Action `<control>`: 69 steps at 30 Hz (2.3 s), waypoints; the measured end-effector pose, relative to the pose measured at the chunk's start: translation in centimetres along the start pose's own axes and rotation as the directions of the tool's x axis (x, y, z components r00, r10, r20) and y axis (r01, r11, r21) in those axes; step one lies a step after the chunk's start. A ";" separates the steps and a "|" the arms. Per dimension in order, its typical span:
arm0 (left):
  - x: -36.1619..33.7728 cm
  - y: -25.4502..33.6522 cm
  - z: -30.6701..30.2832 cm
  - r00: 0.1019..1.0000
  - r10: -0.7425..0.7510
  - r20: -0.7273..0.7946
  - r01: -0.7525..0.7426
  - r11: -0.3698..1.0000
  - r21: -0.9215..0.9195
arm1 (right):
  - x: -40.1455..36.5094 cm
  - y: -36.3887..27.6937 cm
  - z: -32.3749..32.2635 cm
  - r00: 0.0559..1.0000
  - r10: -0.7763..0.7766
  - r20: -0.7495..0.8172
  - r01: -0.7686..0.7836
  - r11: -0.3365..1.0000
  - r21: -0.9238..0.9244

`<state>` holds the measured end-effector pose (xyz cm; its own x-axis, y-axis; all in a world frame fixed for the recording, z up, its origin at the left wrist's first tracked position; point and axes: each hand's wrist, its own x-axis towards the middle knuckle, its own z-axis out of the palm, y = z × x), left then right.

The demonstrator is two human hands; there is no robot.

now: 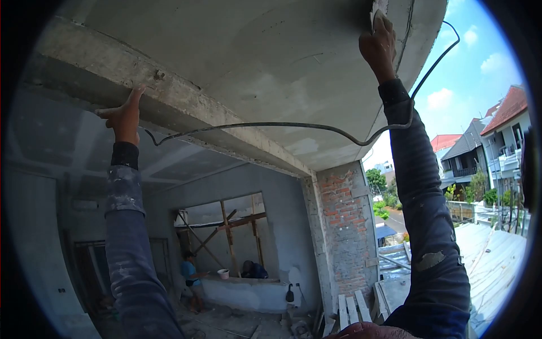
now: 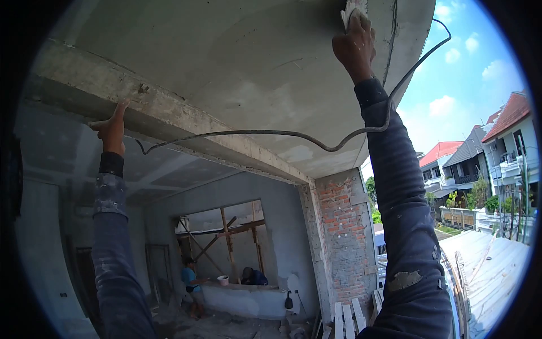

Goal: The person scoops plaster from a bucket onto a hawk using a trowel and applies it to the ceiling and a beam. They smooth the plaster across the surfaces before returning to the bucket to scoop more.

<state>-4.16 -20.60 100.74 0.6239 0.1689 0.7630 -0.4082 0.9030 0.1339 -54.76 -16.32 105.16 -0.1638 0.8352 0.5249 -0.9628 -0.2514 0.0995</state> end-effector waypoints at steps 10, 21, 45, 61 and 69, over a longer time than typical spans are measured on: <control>0.2 0.1 -0.4 0.999 -0.036 0.001 0.036 0.997 0.061 | -9.7 -13.4 6.8 0.981 -0.130 0.141 0.125 0.991 0.043; 0.7 -0.4 -0.2 0.999 -0.050 -0.015 0.051 0.998 0.035 | -14.5 -6.5 0.6 0.950 -0.081 0.302 0.062 0.995 0.072; 2.1 -1.9 0.0 1.000 -0.017 0.004 0.017 0.999 0.041 | -2.3 9.0 -3.0 0.998 -0.070 -0.001 0.070 0.996 -0.061; 2.5 -1.9 0.0 0.999 -0.020 -0.030 0.022 0.996 0.087 | -5.3 11.0 -2.5 0.990 -0.131 0.061 0.124 0.987 0.106; 2.1 -1.6 0.3 0.999 -0.030 -0.036 0.034 0.992 0.120 | -8.3 10.7 -1.3 0.972 -0.155 0.174 0.111 0.964 0.243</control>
<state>-2.33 -21.81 102.34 0.6593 0.1554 0.7356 -0.4632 0.8546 0.2347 -64.01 -25.34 100.74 0.0277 0.7660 0.6422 -0.8938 -0.2687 0.3591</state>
